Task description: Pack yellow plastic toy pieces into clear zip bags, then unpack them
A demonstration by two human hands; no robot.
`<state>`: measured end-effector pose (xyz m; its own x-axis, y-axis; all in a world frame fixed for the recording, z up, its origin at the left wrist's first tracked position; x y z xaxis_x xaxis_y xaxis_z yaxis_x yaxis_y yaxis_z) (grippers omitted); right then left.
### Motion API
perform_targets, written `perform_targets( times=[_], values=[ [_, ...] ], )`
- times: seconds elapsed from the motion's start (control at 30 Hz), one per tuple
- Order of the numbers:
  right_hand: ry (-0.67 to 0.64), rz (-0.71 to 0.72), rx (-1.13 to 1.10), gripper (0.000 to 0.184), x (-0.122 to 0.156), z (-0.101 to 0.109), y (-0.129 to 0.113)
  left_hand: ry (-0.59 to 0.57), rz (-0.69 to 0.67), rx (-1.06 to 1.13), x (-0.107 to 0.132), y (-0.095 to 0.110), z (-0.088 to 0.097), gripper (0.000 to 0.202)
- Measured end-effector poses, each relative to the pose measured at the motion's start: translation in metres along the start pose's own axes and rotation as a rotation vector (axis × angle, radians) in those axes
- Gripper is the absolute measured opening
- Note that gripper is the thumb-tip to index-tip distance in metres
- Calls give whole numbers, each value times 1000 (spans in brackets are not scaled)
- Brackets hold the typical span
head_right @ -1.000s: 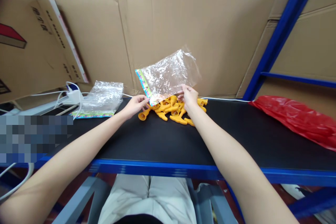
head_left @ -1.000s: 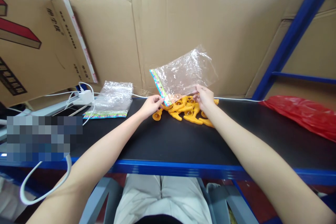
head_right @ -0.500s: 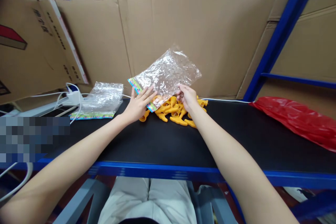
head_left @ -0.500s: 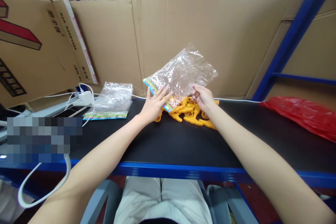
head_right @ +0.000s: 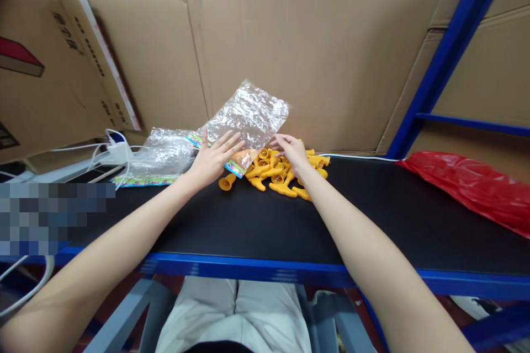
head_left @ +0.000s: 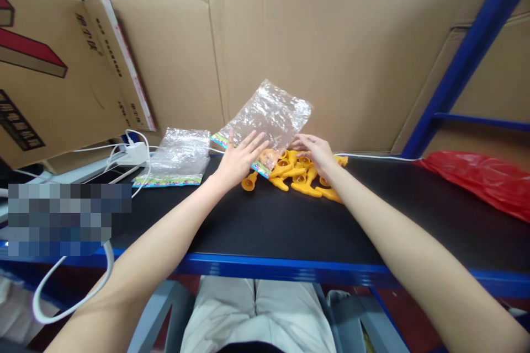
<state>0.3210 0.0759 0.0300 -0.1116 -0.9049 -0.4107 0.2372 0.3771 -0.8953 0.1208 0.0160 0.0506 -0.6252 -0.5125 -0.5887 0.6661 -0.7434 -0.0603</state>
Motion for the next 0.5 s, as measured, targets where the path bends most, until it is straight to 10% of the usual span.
perform_targets(
  times=[0.17, 0.5],
  values=[
    [56, 342, 501, 24, 3, -7, 8, 53, 218, -122, 1, -40, 21, 74],
    [-222, 154, 534, 14, 2, -24, 32, -194, 570, -316, 69, -120, 29, 61]
  ],
)
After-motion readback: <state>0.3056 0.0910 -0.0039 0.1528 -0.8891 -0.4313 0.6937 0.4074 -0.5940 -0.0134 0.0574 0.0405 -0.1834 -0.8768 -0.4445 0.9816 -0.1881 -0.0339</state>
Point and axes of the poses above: each hand's wrist, its own x-axis away from the middle knuckle, its own z-axis out of the back of the hand, y = z × x, the point moved 7 cm from there along -x, towards the middle knuckle, and after that the axes turned 15 degrees about x, right-handed, at the moved point
